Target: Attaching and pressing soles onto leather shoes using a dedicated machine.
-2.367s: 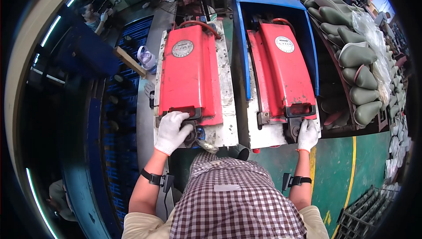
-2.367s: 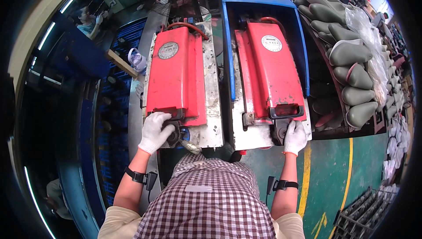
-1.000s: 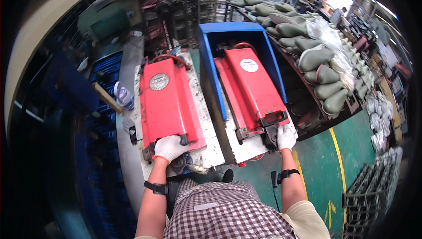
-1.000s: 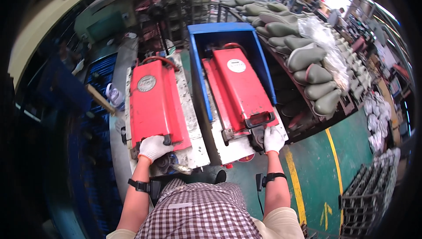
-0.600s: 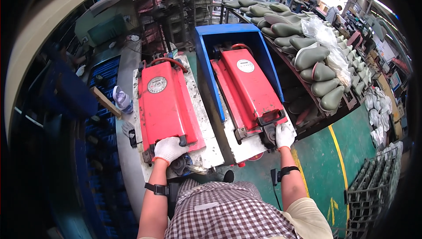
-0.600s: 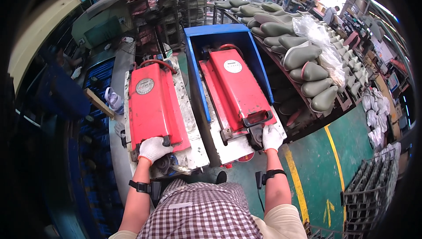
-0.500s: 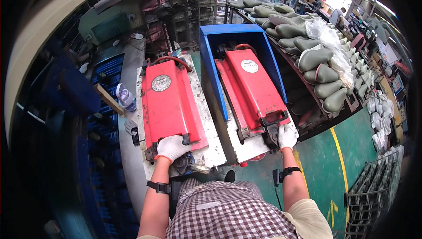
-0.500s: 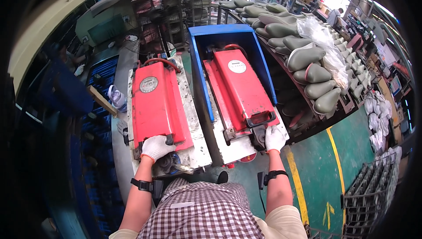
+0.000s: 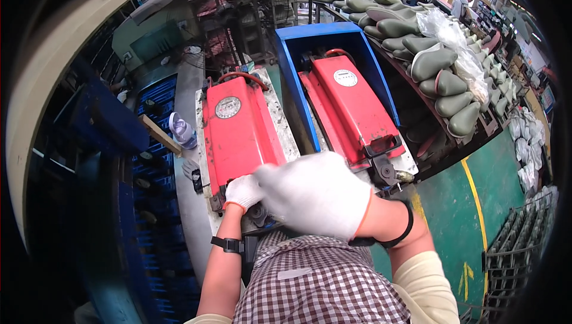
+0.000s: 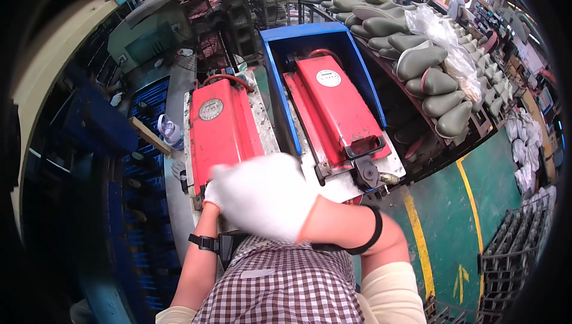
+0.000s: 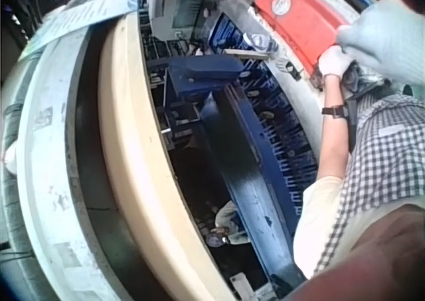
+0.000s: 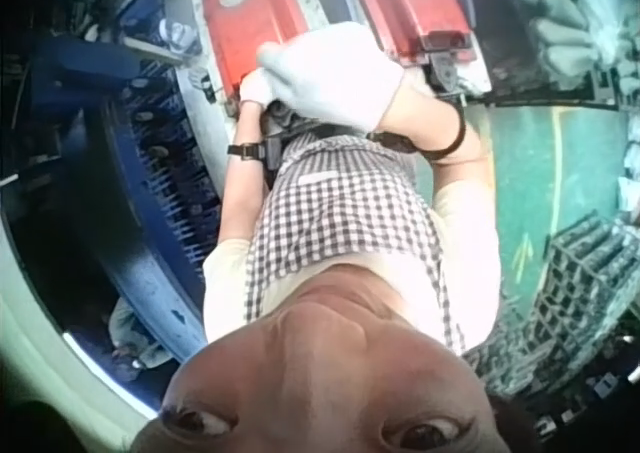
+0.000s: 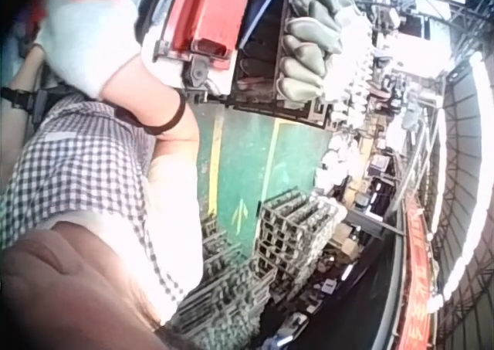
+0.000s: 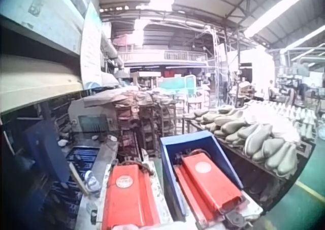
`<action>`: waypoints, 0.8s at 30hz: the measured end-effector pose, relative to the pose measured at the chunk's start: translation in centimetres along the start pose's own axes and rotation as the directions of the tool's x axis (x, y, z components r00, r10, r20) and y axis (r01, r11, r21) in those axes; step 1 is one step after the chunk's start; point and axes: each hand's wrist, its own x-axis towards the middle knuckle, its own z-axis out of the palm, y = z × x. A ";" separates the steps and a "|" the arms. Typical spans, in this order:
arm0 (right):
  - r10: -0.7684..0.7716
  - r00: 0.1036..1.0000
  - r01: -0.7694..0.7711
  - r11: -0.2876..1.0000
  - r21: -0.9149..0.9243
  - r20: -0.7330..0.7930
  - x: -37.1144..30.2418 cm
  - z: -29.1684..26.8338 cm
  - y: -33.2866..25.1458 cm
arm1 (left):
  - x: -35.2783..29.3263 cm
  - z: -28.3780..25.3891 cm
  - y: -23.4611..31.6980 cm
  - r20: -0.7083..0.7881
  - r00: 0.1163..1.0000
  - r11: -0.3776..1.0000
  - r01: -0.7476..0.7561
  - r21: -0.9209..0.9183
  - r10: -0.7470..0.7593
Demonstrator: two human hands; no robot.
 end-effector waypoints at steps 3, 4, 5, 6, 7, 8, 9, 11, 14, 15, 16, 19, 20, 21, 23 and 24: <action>-0.063 0.939 0.066 0.998 0.003 0.338 3.2 -4.4 -6.3 | 0.3 -2.4 5.8 0.116 0.988 0.974 0.076 0.215 -0.102; -0.165 0.924 0.212 0.972 -0.103 0.345 3.7 -5.1 -8.7 | -0.3 -3.8 7.2 0.146 0.974 0.940 0.121 0.319 -0.175; -0.287 0.926 0.311 0.948 -0.064 0.246 2.8 -7.2 -9.7 | -0.8 -4.8 8.1 0.194 0.962 0.964 0.148 0.221 -0.193; -0.402 0.905 0.411 0.911 -0.039 0.140 1.9 -8.5 -10.3 | -0.4 -5.4 9.3 0.213 0.965 0.964 0.102 0.247 -0.156; -0.423 0.894 0.428 0.904 -0.003 0.148 3.1 -7.9 -9.5 | -0.7 -5.0 8.1 0.208 0.961 0.955 0.122 0.270 -0.181; -0.451 0.876 0.450 0.892 0.046 0.169 4.1 -7.0 -9.0 | -1.0 -4.6 6.9 0.204 0.957 0.946 0.142 0.293 -0.207; -0.453 0.872 0.451 0.891 0.055 0.183 4.1 -6.9 -9.0 | -0.8 -4.8 7.7 0.222 0.954 0.944 0.131 0.302 -0.203; -0.467 0.859 0.461 0.884 0.081 0.209 4.2 -6.2 -9.5 | -0.8 -4.7 8.1 0.211 0.959 0.951 0.125 0.282 -0.189; -0.495 0.834 0.477 0.869 0.131 0.245 4.8 -5.0 -10.2 | -1.0 -4.8 8.2 0.196 0.964 0.953 0.119 0.280 -0.178; -0.499 0.827 0.477 0.867 0.148 0.258 5.0 -4.5 -10.4 | -0.9 -4.9 8.3 0.206 0.964 0.951 0.103 0.290 -0.167; -0.503 0.821 0.475 0.864 0.165 0.270 5.2 -4.0 -10.7 | -0.8 -4.8 8.3 0.211 0.963 0.951 0.101 0.291 -0.167; -0.505 0.806 0.461 0.863 0.209 0.307 5.8 -2.5 -10.7 | -0.4 -4.4 8.2 0.181 0.974 0.955 0.083 0.285 -0.138; -0.509 0.798 0.458 0.860 0.226 0.322 6.0 -2.0 -10.5 | -0.4 -4.4 8.1 0.187 0.973 0.956 0.082 0.283 -0.139; -0.513 0.789 0.453 0.858 0.243 0.338 6.3 -1.4 -10.3 | -0.2 -4.6 8.1 0.203 0.968 0.956 0.089 0.280 -0.149; -0.519 0.769 0.442 0.853 0.276 0.372 6.9 -0.1 -9.7 | -0.1 -4.4 8.2 0.236 0.959 0.956 0.088 0.279 -0.157; -0.546 0.744 0.465 0.837 0.288 0.384 6.9 0.1 -10.8 | -0.4 -4.8 7.9 0.212 0.962 0.955 0.107 0.277 -0.169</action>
